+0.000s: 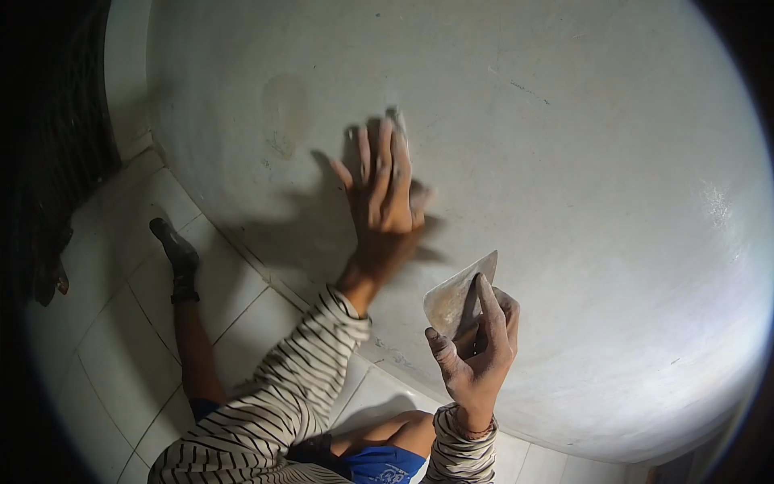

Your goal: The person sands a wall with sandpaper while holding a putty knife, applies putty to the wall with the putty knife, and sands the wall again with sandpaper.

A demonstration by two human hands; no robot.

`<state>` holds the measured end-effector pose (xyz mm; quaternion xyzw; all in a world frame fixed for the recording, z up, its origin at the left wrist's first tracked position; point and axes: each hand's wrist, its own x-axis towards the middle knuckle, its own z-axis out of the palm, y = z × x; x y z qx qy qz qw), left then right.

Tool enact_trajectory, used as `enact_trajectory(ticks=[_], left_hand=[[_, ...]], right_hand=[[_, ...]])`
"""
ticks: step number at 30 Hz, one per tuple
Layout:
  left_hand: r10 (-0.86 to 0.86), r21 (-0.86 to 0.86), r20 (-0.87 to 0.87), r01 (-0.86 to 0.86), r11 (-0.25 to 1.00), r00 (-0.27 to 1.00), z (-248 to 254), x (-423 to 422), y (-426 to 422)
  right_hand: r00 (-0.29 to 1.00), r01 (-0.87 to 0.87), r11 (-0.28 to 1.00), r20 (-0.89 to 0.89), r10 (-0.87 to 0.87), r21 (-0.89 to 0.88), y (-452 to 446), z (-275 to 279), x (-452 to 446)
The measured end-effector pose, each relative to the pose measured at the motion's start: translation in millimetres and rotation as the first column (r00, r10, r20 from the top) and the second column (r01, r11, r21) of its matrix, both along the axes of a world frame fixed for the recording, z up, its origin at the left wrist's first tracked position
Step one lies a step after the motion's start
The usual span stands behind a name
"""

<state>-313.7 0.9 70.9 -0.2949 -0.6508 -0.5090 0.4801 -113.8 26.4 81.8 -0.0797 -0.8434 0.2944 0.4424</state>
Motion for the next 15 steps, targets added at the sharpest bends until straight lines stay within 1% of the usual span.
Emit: enact_trajectory(ticks=[2, 3, 4, 5, 6, 7, 10, 13, 14, 15], left_hand=[[0.031, -0.006, 0.007, -0.031, 0.999, 0.999, 32, -14, -16], [0.055, -0.028, 0.012, -0.055, 0.998, 0.998, 38, -15, -19], [0.014, 0.015, 0.031, -0.015, 1.000, 0.999, 33, -11, -13], [0.013, 0.007, 0.030, -0.013, 1.000, 0.999, 14, -4, -8], [0.030, -0.044, 0.072, -0.027, 0.999, 0.997, -10, 6, -1], [0.044, -0.102, 0.115, -0.032, 0.994, 0.992, -24, 13, 3], [0.019, -0.084, 0.086, -0.012, 0.996, 0.996, -6, 6, -9], [0.016, -0.031, 0.050, -0.015, 0.999, 0.999, 29, -15, -16], [0.024, -0.010, 0.032, -0.024, 1.000, 0.999, 30, -17, -15], [0.021, -0.026, 0.030, -0.020, 0.999, 0.999, 19, -10, -13]], right_hand=[[1.000, -0.006, 1.000, -0.005, 0.006, 0.006, 1, 2, 2], [1.000, 0.006, 1.000, -0.021, -0.007, -0.020, 1, 2, 7], [0.999, 0.018, 0.998, -0.033, -0.020, -0.058, -1, -1, 11], [0.999, 0.020, 0.998, -0.034, -0.022, -0.066, -1, -4, 14], [0.998, 0.014, 0.998, -0.056, -0.017, -0.066, 2, -5, 13], [0.997, 0.015, 0.997, -0.075, -0.020, -0.073, 3, -7, 14], [0.999, -0.001, 0.997, -0.040, -0.002, -0.079, -1, -5, 13], [0.998, -0.029, 0.997, -0.060, 0.024, -0.076, 1, -8, 8], [0.998, -0.028, 0.996, -0.053, 0.024, -0.083, 2, -10, 9], [0.998, -0.030, 0.992, -0.060, 0.023, -0.122, 1, -13, 10]])
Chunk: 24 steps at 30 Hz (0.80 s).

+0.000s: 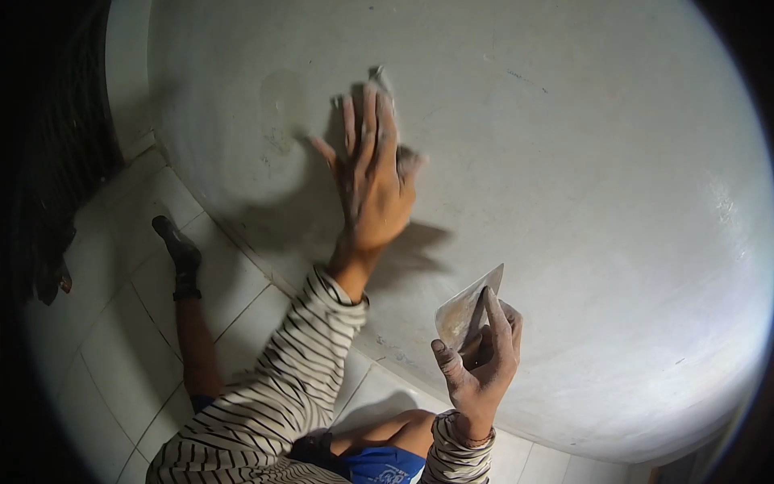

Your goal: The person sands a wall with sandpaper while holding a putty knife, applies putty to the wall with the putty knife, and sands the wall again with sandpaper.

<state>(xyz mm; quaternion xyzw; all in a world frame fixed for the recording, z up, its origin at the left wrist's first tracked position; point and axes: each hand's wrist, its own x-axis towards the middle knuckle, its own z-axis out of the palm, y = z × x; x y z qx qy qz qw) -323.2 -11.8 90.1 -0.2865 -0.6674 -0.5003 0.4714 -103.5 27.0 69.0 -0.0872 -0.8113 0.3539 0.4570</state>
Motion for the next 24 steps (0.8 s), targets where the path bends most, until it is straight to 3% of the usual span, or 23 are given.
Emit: enact_trajectory(ticks=[4, 7, 9, 13, 17, 19, 22, 24], left_hand=[[0.035, -0.099, 0.060, -0.029, 0.995, 0.998, -36, 15, 10], [-0.020, -0.013, 0.046, 0.021, 1.000, 0.999, 2, -2, 0], [0.044, -0.032, 0.031, -0.043, 0.999, 0.999, 20, -12, -7], [0.026, -0.146, 0.129, -0.007, 0.989, 0.991, -47, 22, 9], [0.007, -0.082, 0.051, -0.003, 0.997, 0.999, -10, -3, -4], [0.082, -0.084, 0.054, -0.077, 0.993, 0.995, 21, -10, -14], [0.001, -0.119, 0.122, 0.013, 0.993, 0.993, -27, 19, 0], [0.033, -0.129, 0.058, -0.025, 0.991, 0.998, -59, 24, 14]], right_hand=[[1.000, 0.000, 0.999, 0.013, 0.001, -0.045, -2, -1, -2], [1.000, -0.016, 0.999, 0.014, 0.016, -0.028, 4, -4, -3], [1.000, -0.007, 0.999, 0.017, 0.007, -0.049, 6, -1, 1], [1.000, 0.003, 0.995, -0.016, -0.005, -0.102, 4, -3, 6], [1.000, -0.004, 0.994, 0.016, 0.006, -0.113, 1, -4, 2], [0.999, -0.008, 0.998, 0.036, 0.011, -0.065, 1, -7, 6], [1.000, -0.006, 0.993, 0.020, 0.008, -0.115, 4, -10, 12], [1.000, -0.006, 0.991, 0.010, 0.007, -0.134, 1, -7, 8]])
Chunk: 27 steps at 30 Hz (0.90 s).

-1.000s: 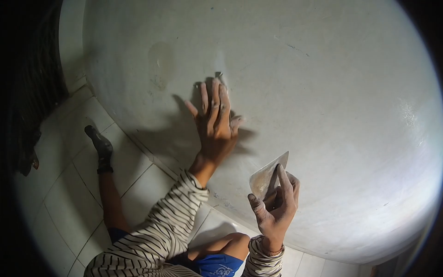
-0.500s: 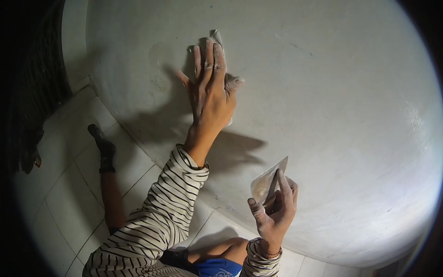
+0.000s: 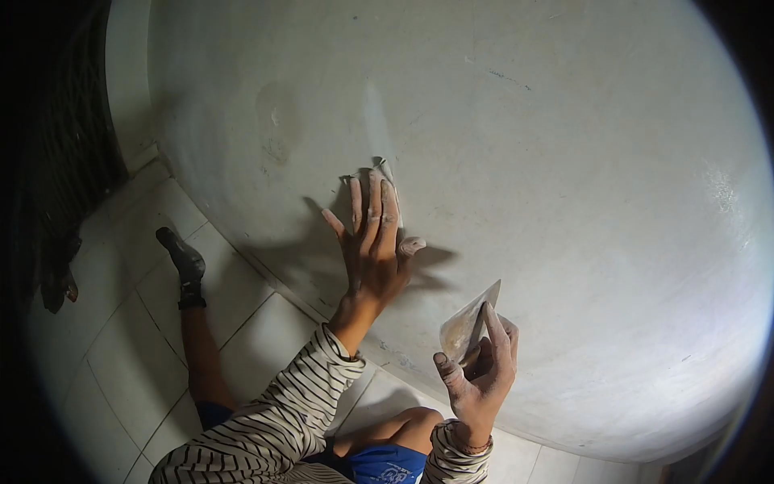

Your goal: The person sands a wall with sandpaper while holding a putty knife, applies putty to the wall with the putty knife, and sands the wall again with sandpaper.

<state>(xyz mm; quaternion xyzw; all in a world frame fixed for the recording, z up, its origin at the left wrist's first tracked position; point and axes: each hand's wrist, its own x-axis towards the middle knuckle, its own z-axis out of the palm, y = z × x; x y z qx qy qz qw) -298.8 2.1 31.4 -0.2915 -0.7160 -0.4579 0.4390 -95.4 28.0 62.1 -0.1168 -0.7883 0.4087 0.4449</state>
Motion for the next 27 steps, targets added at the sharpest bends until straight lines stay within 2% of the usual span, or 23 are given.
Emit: enact_trajectory(ticks=[2, 4, 6, 8, 10, 13, 16, 17, 19, 22, 25, 27], left_hand=[[0.023, 0.023, -0.010, -0.023, 0.999, 1.000, -3, 1, 3], [-0.006, 0.014, 0.005, 0.006, 1.000, 1.000, 39, -9, -14], [0.049, 0.027, -0.001, -0.049, 0.998, 0.999, 64, -15, -18], [0.022, -0.034, 0.022, -0.021, 0.999, 1.000, 26, 4, -13], [-0.097, -0.074, 0.097, 0.105, 0.992, 0.991, -32, 24, 1], [-0.034, -0.063, 0.077, 0.038, 0.997, 0.996, -23, 15, 3], [0.002, -0.081, 0.032, 0.001, 0.997, 0.999, 26, 0, -15], [-0.010, -0.026, 0.041, 0.011, 1.000, 0.999, 32, 0, -12], [-0.032, -0.059, 0.058, 0.035, 0.998, 0.998, -6, 17, 7], [-0.046, -0.060, 0.060, 0.049, 0.997, 0.997, -13, 7, 10], [-0.028, 0.018, 0.010, 0.028, 0.999, 1.000, 48, -10, -12], [-0.054, 0.005, 0.056, 0.054, 0.999, 0.997, 15, 6, 1]], right_hand=[[1.000, 0.002, 1.000, 0.010, -0.002, -0.025, -4, -1, -1], [0.999, -0.023, 0.999, 0.030, 0.022, 0.042, -3, -3, -4], [0.999, -0.021, 0.996, 0.046, 0.017, 0.088, 2, -6, -1], [1.000, 0.008, 0.998, 0.014, -0.009, 0.065, 2, -4, -1], [1.000, 0.023, 0.998, 0.011, -0.023, 0.062, 3, -5, -2], [1.000, 0.011, 0.997, 0.022, -0.012, 0.077, 1, -7, -6], [0.998, 0.029, 0.988, 0.054, -0.037, 0.149, 0, -9, -6], [0.997, 0.044, 0.986, 0.057, -0.054, 0.161, 2, -10, -7], [0.996, 0.063, 0.985, 0.057, -0.073, 0.162, 7, -12, -8], [0.995, 0.074, 0.993, 0.054, -0.080, 0.093, 4, -5, -12], [0.994, 0.082, 0.979, 0.059, -0.095, 0.187, 4, -2, -17], [0.985, 0.100, 0.924, 0.093, -0.144, 0.369, 2, -1, -18]])
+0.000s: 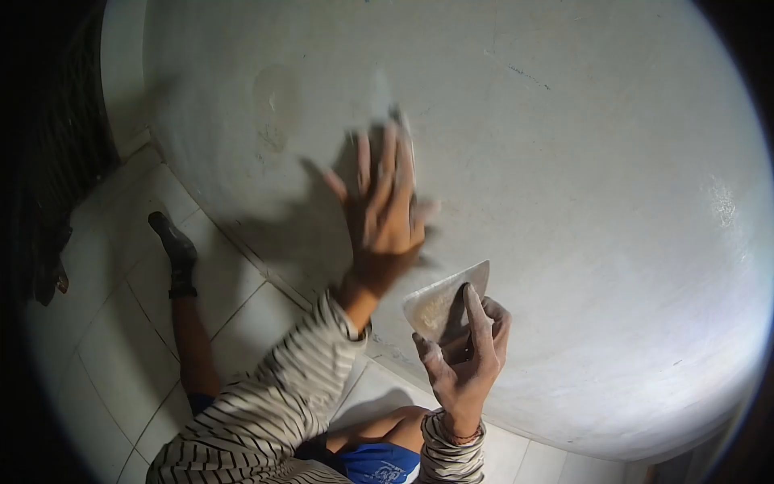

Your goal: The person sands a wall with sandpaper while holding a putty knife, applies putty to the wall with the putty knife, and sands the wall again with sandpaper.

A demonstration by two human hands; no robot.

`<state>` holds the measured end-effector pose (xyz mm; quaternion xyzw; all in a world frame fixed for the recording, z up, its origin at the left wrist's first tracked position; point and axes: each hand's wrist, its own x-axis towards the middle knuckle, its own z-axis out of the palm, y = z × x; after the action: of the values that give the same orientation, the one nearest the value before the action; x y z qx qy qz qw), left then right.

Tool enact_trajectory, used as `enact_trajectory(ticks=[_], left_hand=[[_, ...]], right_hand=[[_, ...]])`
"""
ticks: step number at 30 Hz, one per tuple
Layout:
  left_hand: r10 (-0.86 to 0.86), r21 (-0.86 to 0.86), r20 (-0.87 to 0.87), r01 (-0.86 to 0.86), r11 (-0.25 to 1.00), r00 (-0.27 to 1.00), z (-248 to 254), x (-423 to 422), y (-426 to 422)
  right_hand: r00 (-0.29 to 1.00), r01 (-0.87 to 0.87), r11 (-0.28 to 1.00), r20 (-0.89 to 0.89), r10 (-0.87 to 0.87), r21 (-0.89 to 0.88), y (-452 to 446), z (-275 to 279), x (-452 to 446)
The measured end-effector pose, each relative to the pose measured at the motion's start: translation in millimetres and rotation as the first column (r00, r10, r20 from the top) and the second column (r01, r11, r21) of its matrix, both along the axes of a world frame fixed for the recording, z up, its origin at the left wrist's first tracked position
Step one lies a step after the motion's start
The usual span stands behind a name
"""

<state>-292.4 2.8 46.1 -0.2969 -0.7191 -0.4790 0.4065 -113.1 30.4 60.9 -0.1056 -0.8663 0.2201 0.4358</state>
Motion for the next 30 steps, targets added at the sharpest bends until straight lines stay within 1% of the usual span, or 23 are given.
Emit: enact_trajectory(ticks=[1, 2, 3, 4, 5, 6, 7, 9, 13, 14, 15, 16, 17, 18, 19, 20, 21, 22, 23, 25, 27, 29, 30], left_hand=[[-0.015, -0.001, 0.012, 0.015, 1.000, 1.000, -15, 6, 7], [-0.057, -0.088, 0.109, 0.067, 0.994, 0.992, -29, 14, 3], [-0.065, -0.081, 0.119, 0.074, 0.994, 0.991, -34, 9, -1], [-0.055, -0.081, 0.052, 0.059, 0.995, 0.997, -35, 1, -5], [-0.046, -0.085, -0.011, 0.045, 0.995, 0.999, -34, -3, -9], [-0.048, -0.033, -0.027, 0.047, 0.998, 0.998, -28, -3, -9], [-0.052, -0.029, -0.018, 0.052, 0.998, 0.998, -21, -3, -7], [-0.038, 0.050, -0.008, 0.038, 0.998, 0.999, 1, -5, -7], [-0.038, 0.092, -0.047, 0.042, 0.995, 0.998, -13, -2, 1], [-0.061, 0.049, 0.014, 0.060, 0.997, 0.998, -29, 5, 2], [-0.084, 0.008, 0.079, 0.084, 0.996, 0.993, -35, 9, -1], [-0.087, 0.016, 0.080, 0.086, 0.996, 0.993, -35, 5, -4], [-0.072, -0.024, 0.059, 0.074, 0.997, 0.996, -29, -1, -11], [-0.054, -0.062, 0.032, 0.055, 0.997, 0.998, -19, -8, -16], [-0.051, -0.051, 0.030, 0.052, 0.997, 0.998, -5, -16, -18], [-0.045, 0.013, -0.012, 0.045, 0.999, 0.999, 11, -24, -20], [-0.041, 0.074, -0.050, 0.044, 0.996, 0.998, 17, -25, -20], [-0.051, 0.116, -0.047, 0.056, 0.992, 0.998, 9, -21, -14], [-0.066, 0.107, -0.050, 0.072, 0.992, 0.997, -10, -10, -9], [-0.094, -0.008, 0.080, 0.095, 0.995, 0.992, -45, 5, -4], [-0.088, -0.017, 0.056, 0.089, 0.996, 0.995, -37, -6, -14], [-0.080, -0.025, -0.025, 0.079, 0.997, 0.996, -19, -21, -26], [-0.077, -0.020, -0.022, 0.077, 0.997, 0.997, -14, -23, -27]], right_hand=[[1.000, -0.005, 1.000, -0.013, 0.005, -0.001, 1, 6, -6], [0.997, 0.076, 0.992, -0.013, -0.075, 0.097, -3, 16, -12], [0.988, 0.155, 0.966, -0.010, -0.156, 0.206, -8, 27, -19], [0.983, 0.181, 0.926, -0.024, -0.184, 0.332, -9, 40, -27], [0.986, 0.162, 0.909, -0.017, -0.169, 0.384, -9, 48, -35], [0.981, 0.182, 0.888, -0.015, -0.194, 0.422, -9, 54, -40], [0.975, 0.202, 0.868, -0.010, -0.222, 0.454, -7, 55, -42], [0.970, 0.220, 0.851, -0.017, -0.241, 0.478, -7, 53, -37], [0.954, 0.262, 0.802, -0.017, -0.300, 0.538, 2, 52, -32], [0.954, 0.262, 0.799, -0.019, -0.300, 0.541, -2, 52, -36], [0.943, 0.269, 0.827, 0.040, -0.331, 0.493, -8, 51, -40], [0.929, 0.280, 0.850, 0.097, -0.357, 0.446, -13, 51, -44], [0.944, 0.208, 0.856, 0.132, -0.303, 0.473, -13, 50, -47], [0.951, 0.194, 0.826, 0.105, -0.291, 0.529, -11, 50, -49], [0.957, 0.182, 0.793, 0.079, -0.278, 0.581, -7, 50, -51], [0.957, 0.180, 0.790, 0.082, -0.279, 0.586, -6, 54, -53], [0.951, 0.181, 0.771, 0.090, -0.295, 0.611, -6, 60, -56], [0.941, 0.187, 0.758, 0.106, -0.320, 0.624, -7, 61, -52], [0.937, 0.201, 0.762, 0.107, -0.333, 0.616, -8, 59, -47], [0.951, 0.148, 0.747, 0.114, -0.288, 0.649, -4, 59, -53], [0.940, 0.136, 0.734, 0.146, -0.307, 0.666, -3, 54, -61], [0.934, 0.135, 0.730, 0.161, -0.319, 0.670, -4, 51, -68], [0.961, 0.139, 0.724, 0.084, -0.263, 0.676, -4, 51, -71]])
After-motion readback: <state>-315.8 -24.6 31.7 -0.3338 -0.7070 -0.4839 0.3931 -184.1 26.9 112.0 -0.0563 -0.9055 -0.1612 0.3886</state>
